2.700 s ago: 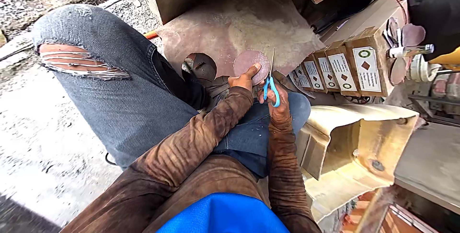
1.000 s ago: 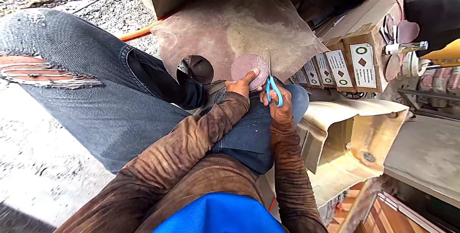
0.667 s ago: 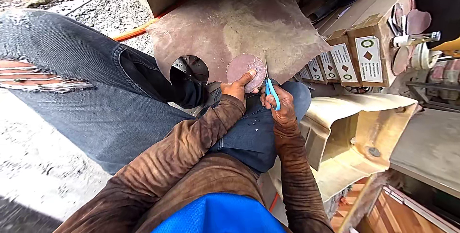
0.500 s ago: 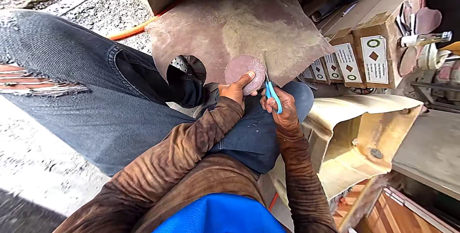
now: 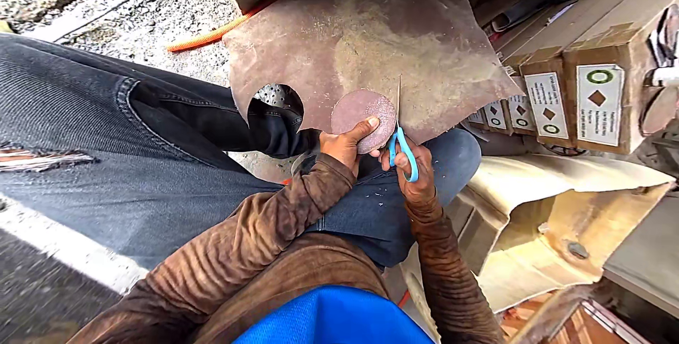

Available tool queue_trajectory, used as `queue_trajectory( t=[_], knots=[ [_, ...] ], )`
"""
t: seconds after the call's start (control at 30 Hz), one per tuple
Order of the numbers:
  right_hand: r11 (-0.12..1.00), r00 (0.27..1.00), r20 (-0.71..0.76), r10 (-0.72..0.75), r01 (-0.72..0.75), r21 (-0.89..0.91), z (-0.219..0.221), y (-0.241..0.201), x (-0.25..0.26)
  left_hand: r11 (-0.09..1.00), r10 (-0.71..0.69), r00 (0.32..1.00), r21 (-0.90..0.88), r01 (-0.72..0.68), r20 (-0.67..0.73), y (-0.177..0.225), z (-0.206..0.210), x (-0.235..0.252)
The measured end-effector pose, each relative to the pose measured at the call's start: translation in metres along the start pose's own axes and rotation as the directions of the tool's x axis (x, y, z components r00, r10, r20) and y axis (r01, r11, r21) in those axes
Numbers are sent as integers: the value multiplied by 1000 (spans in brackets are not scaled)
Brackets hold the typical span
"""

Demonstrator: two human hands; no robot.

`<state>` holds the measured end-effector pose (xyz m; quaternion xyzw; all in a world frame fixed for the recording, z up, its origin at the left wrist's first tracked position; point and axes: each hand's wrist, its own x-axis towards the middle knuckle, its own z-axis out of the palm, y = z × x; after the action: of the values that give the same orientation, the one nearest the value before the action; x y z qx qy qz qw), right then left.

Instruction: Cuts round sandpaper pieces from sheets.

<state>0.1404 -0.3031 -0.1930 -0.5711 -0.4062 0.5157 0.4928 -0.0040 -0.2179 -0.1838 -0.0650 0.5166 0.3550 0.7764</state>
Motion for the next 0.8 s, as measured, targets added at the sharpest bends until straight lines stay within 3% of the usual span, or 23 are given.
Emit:
queue_trajectory(
  t=[0.8],
  knots=[
    [995,999,37,-13,10,100,-4,-1,-24,1000,-20,1000,6,20,17,6,-19,-17]
  ],
)
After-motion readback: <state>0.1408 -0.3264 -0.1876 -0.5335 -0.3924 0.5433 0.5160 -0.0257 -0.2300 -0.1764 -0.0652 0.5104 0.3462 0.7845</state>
